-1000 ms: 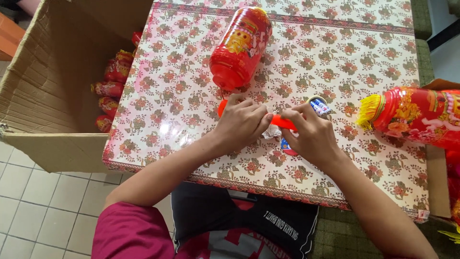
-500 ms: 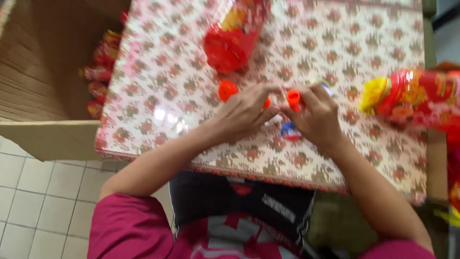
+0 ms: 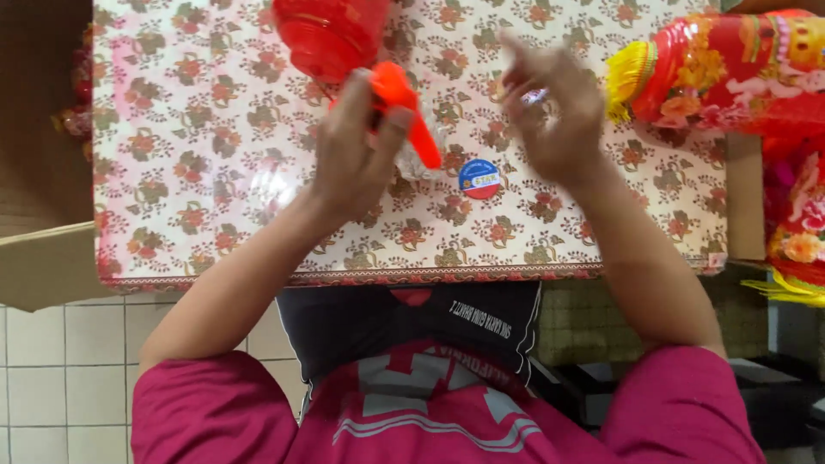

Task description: Assembling red plastic lanterns by attaching orange handles and applying decorative stickers

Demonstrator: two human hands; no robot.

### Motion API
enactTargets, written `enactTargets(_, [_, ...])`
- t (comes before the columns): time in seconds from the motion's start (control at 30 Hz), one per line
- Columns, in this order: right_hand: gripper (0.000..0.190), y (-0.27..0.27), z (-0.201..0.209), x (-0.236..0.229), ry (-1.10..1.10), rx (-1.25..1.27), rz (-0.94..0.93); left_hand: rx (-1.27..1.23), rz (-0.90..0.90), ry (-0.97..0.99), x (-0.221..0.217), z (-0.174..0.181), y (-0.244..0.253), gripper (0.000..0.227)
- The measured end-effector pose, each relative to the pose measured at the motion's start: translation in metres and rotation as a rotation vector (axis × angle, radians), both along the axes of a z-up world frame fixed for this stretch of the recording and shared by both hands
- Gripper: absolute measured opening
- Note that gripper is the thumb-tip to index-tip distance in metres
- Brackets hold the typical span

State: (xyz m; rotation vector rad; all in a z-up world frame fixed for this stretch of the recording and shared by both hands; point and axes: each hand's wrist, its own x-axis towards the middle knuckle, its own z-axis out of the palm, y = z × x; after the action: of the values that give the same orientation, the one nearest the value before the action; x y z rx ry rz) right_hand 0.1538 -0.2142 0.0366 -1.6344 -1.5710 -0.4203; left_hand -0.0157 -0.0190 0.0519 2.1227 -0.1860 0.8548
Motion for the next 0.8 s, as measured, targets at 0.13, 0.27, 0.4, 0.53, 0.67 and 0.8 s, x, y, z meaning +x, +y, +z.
enactTargets(0.13, [0.02, -0.016, 0.038, 0.016, -0.064, -0.036, -0.173, -0.091, 0.089, -0.028, -0.005, 0.01, 0.007, 0.029])
enactTargets(0.27, [0.026, -0.016, 0.03, 0.025, -0.218, -0.507, -0.407, -0.045, 0.136, -0.036, -0.007, 0.014, 0.004, 0.026])
enactTargets(0.4, [0.054, -0.01, 0.038, 0.017, -0.096, -0.849, -0.42, -0.044, 0.155, -0.039, -0.006, 0.008, 0.004, 0.032])
enactTargets(0.53, [0.059, -0.011, 0.033, 0.018, -0.076, -0.902, -0.392, 0.055, 0.148, -0.136, -0.004, -0.001, 0.01, 0.032])
enactTargets(0.67, [0.056, -0.014, 0.038, 0.02, -0.085, -0.89, -0.386, 0.027, 0.177, -0.166, -0.006, 0.002, 0.006, 0.033])
enactTargets(0.8, [0.049, -0.018, 0.036, 0.024, -0.039, -0.834, -0.314, 0.036, 0.176, -0.111, -0.006, 0.0, 0.005, 0.034])
